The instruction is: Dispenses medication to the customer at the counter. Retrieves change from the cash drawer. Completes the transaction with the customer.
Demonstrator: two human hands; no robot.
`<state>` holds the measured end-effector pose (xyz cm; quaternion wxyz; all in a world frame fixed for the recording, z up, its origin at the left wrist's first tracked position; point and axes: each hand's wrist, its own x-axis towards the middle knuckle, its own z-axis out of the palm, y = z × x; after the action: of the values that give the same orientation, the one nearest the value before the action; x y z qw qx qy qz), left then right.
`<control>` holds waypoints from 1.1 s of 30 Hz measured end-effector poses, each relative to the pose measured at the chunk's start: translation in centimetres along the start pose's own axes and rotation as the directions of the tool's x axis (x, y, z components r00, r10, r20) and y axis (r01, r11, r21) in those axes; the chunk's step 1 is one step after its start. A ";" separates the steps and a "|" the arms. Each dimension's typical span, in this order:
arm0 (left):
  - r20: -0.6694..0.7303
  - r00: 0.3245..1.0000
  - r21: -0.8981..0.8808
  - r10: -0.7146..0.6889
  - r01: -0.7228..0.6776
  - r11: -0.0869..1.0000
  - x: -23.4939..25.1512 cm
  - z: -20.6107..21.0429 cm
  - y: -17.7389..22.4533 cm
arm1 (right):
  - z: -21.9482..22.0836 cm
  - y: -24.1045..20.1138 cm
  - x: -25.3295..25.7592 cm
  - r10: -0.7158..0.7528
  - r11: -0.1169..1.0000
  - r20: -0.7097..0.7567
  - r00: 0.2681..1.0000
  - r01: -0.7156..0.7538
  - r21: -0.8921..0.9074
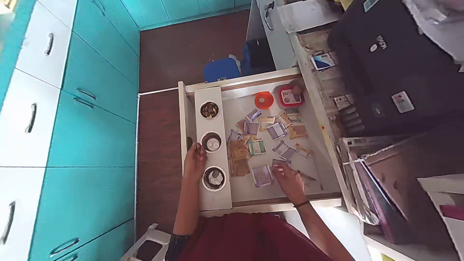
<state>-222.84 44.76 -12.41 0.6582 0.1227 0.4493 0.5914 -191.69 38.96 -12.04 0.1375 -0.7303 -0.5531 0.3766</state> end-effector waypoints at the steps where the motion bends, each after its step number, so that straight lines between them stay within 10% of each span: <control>1: 0.006 1.000 0.012 -0.003 0.003 1.000 0.0 -0.2 -0.2 | -0.1 -0.6 0.6 0.017 0.996 -0.024 1.000 -0.019 -0.089; 10: 0.090 0.993 0.112 0.074 -0.083 0.990 -0.6 0.3 -1.3 | 4.6 -0.7 9.5 -0.271 0.739 0.266 0.925 0.376 -0.558; 14: 0.138 0.989 0.186 0.056 -0.081 0.979 -0.8 0.3 -1.4 | 2.5 -1.2 8.2 -0.305 0.789 0.107 0.946 0.314 -0.529; 20: 0.311 0.950 0.447 -0.037 -0.112 0.887 -2.3 2.0 -2.6 | -0.4 -1.6 2.3 -0.333 0.933 -0.456 0.825 0.360 -0.031; 26: 0.529 0.812 0.631 -0.245 -0.183 0.754 -3.4 4.3 -5.1 | 1.7 -2.3 -2.6 -0.380 0.767 -0.396 0.836 0.524 0.370; 33: 0.559 0.786 0.606 -0.265 -0.168 0.778 -4.7 5.0 -5.5 | 0.7 -3.2 -3.0 -0.126 0.594 -0.143 0.982 0.190 0.782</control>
<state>-215.03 40.94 -11.31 0.7042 0.5078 0.3826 0.3159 -194.77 37.23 -9.35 0.4987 -0.5552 -0.3866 0.5419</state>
